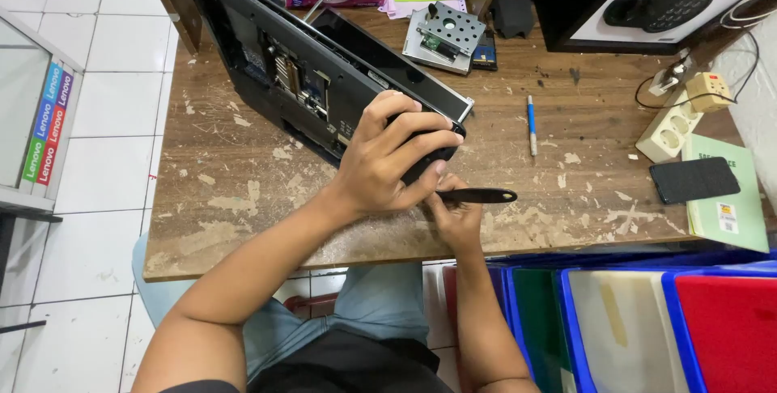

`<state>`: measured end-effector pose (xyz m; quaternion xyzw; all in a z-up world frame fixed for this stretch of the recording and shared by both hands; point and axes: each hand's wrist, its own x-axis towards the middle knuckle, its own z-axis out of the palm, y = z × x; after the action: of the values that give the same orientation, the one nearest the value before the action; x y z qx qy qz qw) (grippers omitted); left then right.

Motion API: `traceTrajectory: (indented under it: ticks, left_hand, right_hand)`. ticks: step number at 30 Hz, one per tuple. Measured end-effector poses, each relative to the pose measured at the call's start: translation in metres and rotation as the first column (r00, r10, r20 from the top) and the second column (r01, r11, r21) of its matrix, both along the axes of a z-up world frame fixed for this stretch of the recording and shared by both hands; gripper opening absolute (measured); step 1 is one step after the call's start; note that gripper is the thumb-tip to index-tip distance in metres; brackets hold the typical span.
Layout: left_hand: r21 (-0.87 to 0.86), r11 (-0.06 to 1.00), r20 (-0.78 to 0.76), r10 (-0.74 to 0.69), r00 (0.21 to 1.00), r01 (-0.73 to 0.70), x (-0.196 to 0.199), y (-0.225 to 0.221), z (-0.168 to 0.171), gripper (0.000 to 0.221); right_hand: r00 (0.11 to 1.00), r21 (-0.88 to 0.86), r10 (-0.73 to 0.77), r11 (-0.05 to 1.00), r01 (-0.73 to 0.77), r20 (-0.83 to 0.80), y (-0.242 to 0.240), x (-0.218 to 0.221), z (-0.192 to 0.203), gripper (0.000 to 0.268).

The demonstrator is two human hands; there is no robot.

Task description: Disassembling a laptop by removing the keyboard bezel and the LCD screen using a prying tool.

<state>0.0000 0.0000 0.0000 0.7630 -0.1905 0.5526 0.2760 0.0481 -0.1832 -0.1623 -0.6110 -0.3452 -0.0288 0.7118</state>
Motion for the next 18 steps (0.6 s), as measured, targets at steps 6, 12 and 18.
traceTrajectory:
  ticks: [6, 12, 18]
  left_hand:
    - [0.034, 0.998, 0.011, 0.051, 0.999, -0.052, 0.001, 0.000, 0.001, 0.025]
    - [-0.003, 0.991, 0.043, 0.137, 0.990, -0.137, 0.002, -0.011, -0.008, 0.020]
    - [-0.038, 0.975, 0.070, 0.219, 0.973, -0.217, 0.000, -0.022, -0.011, 0.015]
  right_hand:
    - [1.000, -0.083, -0.018, 0.996, 0.017, 0.000, -0.005, -0.004, 0.012, 0.028]
    - [0.993, -0.175, -0.099, 0.979, 0.109, 0.065, -0.010, -0.007, 0.014, 0.029]
    - [0.990, -0.237, -0.123, 0.962, 0.138, 0.073, -0.012, -0.009, 0.023, 0.024]
